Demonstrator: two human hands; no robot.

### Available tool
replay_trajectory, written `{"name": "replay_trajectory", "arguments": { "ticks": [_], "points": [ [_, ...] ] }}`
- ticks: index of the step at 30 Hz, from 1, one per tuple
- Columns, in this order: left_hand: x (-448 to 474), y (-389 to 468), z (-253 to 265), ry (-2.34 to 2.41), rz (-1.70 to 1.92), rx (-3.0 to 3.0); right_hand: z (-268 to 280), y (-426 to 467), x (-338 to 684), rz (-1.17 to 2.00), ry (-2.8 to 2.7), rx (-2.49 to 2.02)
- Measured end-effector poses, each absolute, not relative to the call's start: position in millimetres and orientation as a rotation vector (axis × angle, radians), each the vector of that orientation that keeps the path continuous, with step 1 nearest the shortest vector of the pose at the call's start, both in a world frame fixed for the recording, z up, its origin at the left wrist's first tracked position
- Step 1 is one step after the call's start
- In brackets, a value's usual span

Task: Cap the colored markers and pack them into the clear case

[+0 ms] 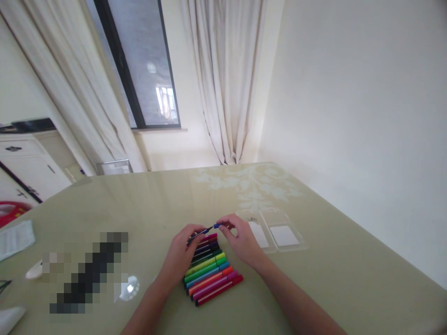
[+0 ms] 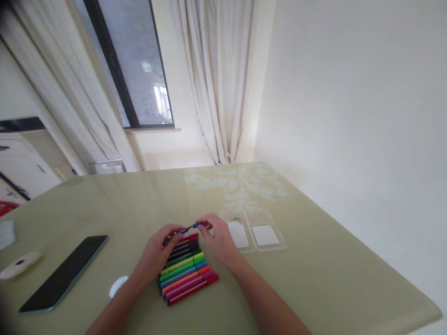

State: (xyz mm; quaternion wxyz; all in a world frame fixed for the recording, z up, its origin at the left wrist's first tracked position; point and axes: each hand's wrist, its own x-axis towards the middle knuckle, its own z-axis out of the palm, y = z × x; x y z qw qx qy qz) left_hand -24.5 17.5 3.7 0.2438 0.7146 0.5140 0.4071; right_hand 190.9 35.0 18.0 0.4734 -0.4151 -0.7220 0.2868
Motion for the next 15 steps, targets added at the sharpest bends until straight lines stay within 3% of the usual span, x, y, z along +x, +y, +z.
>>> {"name": "replay_trajectory", "arguments": {
  "ticks": [15],
  "points": [
    [-13.0, 6.5, 11.6, 1.397, 1.166, 1.962, 16.8, 33.8, 186.7, 0.901, -1.731, -1.014]
  ]
}}
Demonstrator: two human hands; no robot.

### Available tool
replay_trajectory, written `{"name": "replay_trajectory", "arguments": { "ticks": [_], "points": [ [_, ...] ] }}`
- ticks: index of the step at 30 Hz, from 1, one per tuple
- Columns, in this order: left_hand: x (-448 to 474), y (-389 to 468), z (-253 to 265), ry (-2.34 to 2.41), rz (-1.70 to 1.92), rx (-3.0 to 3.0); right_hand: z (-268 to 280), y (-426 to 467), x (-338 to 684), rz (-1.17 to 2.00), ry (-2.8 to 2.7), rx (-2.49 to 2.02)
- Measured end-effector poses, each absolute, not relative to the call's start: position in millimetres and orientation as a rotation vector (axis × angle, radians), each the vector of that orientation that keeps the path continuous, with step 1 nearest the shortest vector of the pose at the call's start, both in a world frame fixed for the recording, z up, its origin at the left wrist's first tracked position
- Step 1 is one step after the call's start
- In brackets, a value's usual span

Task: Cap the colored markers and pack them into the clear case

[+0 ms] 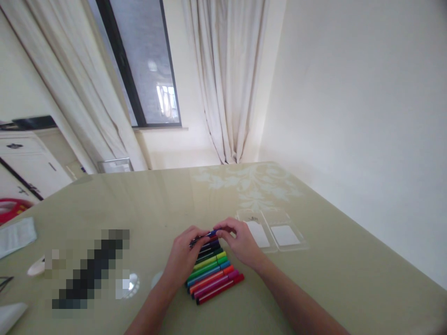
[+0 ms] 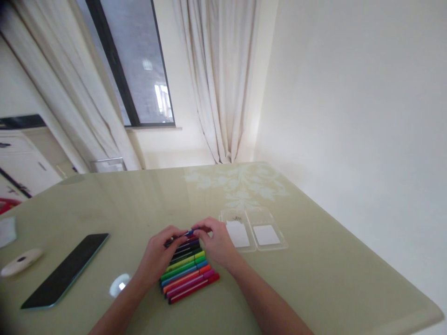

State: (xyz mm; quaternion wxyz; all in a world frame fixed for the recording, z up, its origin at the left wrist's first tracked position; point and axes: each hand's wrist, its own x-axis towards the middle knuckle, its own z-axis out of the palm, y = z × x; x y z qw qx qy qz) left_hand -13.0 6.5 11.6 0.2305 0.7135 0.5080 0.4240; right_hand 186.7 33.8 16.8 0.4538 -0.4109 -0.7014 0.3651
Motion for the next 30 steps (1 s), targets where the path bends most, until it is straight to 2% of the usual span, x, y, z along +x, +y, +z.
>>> {"name": "replay_trajectory", "arguments": {
  "ticks": [8, 15, 21, 23, 26, 30],
  "points": [
    [-31.9, 21.1, -1.3, 1.447, 1.085, 2.101, 13.6, 38.0, 185.4, 0.974, -1.703, -1.071],
    [-50.3, 33.6, -13.6, 1.558, 0.903, 2.182, 9.8, 73.8, 241.6, 0.624, -1.554, -1.316],
    [-12.2, -0.2, -7.9, 1.738, 0.675, 2.344, 8.9, 86.5, 290.2, 0.279, -1.573, -1.766],
    [4.5, -15.5, -10.4, 1.654, 0.562, 2.444, 9.2, 83.7, 297.3, 0.179, -1.604, -1.934],
    [18.8, -28.2, -16.9, 1.546, 0.449, 2.55, 9.1, 79.4, 300.7, 0.163, -1.657, -2.087],
    [12.9, -22.6, -22.3, 1.623, 0.387, 2.547, 8.2, 77.7, 297.1, 0.201, -1.751, -2.118]
  ]
}}
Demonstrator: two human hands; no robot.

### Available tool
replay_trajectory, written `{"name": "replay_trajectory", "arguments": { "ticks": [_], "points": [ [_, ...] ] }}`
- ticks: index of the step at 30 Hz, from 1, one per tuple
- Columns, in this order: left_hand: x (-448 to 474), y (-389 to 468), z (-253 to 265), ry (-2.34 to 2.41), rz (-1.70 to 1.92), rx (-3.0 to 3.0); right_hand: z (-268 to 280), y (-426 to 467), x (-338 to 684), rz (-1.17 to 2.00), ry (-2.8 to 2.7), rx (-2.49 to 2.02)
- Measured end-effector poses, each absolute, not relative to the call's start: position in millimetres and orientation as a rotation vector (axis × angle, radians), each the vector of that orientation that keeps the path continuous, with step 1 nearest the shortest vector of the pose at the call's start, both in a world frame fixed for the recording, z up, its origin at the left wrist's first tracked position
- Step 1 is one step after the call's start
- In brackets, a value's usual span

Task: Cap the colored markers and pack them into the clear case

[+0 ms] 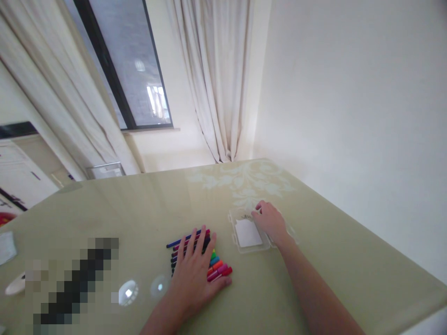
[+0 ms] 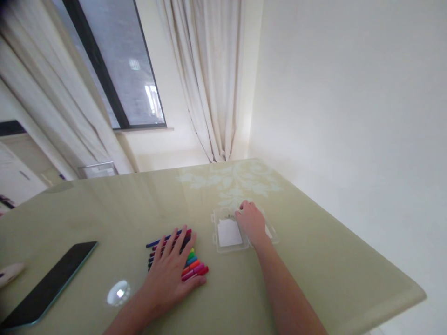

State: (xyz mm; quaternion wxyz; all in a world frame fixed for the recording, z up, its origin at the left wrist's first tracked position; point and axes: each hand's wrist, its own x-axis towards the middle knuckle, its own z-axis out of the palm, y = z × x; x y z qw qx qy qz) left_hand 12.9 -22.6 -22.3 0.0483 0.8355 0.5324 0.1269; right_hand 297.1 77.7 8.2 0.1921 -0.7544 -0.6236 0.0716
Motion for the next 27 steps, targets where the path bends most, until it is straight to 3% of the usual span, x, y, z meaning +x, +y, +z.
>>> {"name": "replay_trajectory", "arguments": {
  "ticks": [12, 20, 27],
  "points": [
    [-27.4, 4.3, -14.7, 1.694, 0.457, 2.49, 2.8, 70.4, 255.1, 0.178, -1.898, -1.941],
    [-13.8, 0.3, 1.7, 1.383, 0.565, 2.542, 3.9, 69.1, 248.2, 0.265, -1.904, -1.844],
    [-12.6, -1.5, 15.8, 1.336, 0.853, 2.129, 6.4, 67.7, 248.9, 0.232, -1.886, -1.797]
  ]
}}
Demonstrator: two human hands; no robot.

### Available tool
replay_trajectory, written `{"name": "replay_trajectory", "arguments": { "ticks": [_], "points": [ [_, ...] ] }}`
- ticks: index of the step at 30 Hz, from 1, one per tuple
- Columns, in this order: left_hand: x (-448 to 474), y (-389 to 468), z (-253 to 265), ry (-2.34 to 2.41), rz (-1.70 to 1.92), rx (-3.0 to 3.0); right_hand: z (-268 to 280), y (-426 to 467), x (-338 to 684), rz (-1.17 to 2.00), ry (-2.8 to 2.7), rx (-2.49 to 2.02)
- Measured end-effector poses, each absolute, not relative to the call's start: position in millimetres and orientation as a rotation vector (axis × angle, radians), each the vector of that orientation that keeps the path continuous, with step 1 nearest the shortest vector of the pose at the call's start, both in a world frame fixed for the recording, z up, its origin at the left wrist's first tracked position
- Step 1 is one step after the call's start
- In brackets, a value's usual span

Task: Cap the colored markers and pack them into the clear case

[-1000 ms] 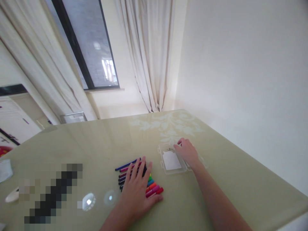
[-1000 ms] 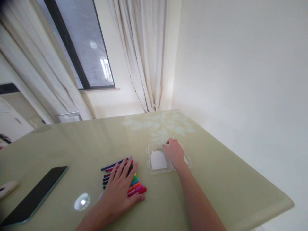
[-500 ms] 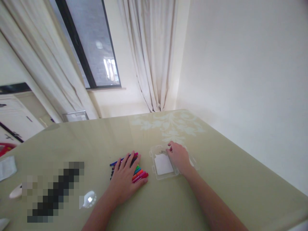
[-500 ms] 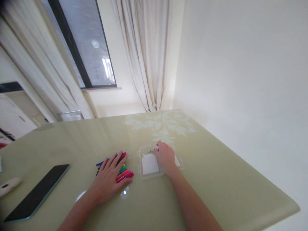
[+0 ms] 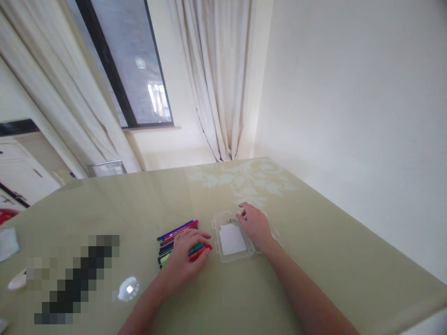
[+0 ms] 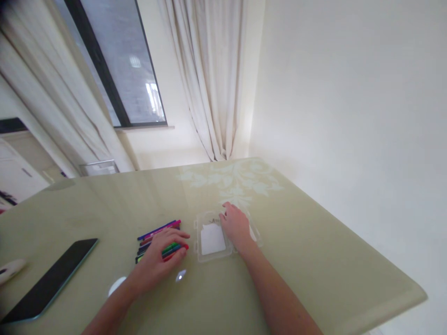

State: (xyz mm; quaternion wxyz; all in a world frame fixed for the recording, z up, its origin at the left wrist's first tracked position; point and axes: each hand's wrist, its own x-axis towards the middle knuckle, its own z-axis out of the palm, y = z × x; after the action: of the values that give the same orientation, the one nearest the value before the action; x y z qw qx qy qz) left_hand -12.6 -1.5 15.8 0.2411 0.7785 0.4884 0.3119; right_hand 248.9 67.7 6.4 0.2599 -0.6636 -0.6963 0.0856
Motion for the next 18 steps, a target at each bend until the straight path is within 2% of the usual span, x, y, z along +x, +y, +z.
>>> {"name": "replay_trajectory", "arguments": {
  "ticks": [3, 5, 9, 14, 18],
  "points": [
    [-15.0, 0.3, 20.1, 1.251, 1.022, 1.684, 9.7, 64.9, 245.2, 0.108, -1.875, -1.657],
    [-16.3, 1.7, 20.7, 1.19, 1.088, 1.407, 12.8, 61.2, 238.2, 0.171, -1.855, -1.507],
    [-16.8, 4.7, 17.3, 1.153, 1.18, 1.13, 19.7, 47.5, 215.7, 0.535, -1.803, -1.214],
    [-15.4, 9.1, 10.5, 1.129, 1.269, 1.137, 24.3, 30.0, 193.0, 1.008, -1.751, -1.014],
    [-13.5, 10.9, 8.5, 1.119, 1.285, 1.152, 23.8, 23.9, 187.0, 1.182, -1.701, -0.918]
  ]
}}
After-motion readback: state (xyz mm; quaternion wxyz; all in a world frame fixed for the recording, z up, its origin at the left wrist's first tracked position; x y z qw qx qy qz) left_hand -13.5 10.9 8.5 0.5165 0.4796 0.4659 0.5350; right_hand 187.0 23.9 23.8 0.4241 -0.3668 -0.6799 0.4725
